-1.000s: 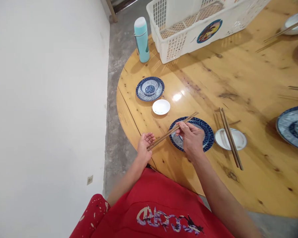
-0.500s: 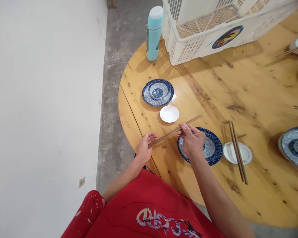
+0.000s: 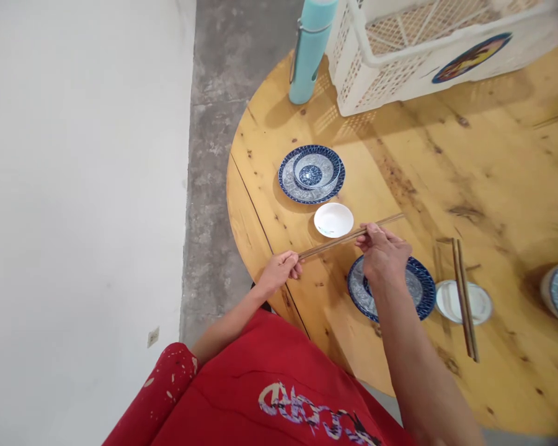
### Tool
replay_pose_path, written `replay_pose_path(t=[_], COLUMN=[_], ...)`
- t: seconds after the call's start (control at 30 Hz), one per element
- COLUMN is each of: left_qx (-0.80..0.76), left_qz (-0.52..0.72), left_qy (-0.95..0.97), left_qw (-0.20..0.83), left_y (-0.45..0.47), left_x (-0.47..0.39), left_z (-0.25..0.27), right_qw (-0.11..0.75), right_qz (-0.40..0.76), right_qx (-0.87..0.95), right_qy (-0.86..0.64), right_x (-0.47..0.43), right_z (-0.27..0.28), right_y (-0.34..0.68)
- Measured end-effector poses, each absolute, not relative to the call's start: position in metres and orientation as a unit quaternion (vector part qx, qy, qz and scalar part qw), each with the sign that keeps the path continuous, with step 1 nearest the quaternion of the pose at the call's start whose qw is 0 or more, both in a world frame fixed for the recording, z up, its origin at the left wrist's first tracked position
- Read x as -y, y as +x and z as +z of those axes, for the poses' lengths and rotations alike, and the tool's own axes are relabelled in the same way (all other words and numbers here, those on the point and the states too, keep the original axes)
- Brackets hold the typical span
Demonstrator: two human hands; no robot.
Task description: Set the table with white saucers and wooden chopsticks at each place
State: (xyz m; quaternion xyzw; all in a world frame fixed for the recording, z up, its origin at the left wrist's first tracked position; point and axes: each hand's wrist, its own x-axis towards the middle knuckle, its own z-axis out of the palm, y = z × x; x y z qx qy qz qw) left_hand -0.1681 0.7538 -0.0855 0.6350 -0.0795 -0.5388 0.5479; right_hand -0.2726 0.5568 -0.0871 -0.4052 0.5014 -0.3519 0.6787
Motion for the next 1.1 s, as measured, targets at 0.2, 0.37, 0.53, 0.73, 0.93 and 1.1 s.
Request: replay_pose_path(t=[0.2, 0.37, 0.53, 0.73, 0.93, 1.1], left_qx=[0.104, 0.123, 0.122, 0.128, 0.117, 0.108], left_qz=[-0.517, -0.503, -0.5, -0.494, -0.494, -0.493], left_qy=[0.669, 0.687, 0.693, 0.714, 0.716, 0.719], left_qw=[0.524, 0.51, 0.504, 0.48, 0.479, 0.478], left_y=[-0.152, -0.144, -0.138, -0.136, -0.137, -0.141], left_x=[-0.726, -0.713, -0.712, -0.714, -0.718, -0.721], left_z=[-0.097, -0.112, -0.12, -0.117, -0.111, -0.113], right_qw=[0.674, 0.658, 0.649, 0.664, 0.674, 0.679], right_qz=[-0.304, -0.271, -0.251, -0.243, -0.227, -0.218], right_qx=[-0.549, -0.578, -0.571, -0.542, -0.536, -0.535], right_qy=[-0.389, -0.4, -0.437, -0.455, -0.454, -0.453], right_x=[-0.521, -0.501, -0.497, -0.497, -0.5, -0.501], right_z=[-0.088, -0.095, -0.11, -0.118, -0.117, -0.116], right_y=[-0.24, -0.228, -0.228, -0.231, -0.231, -0.232])
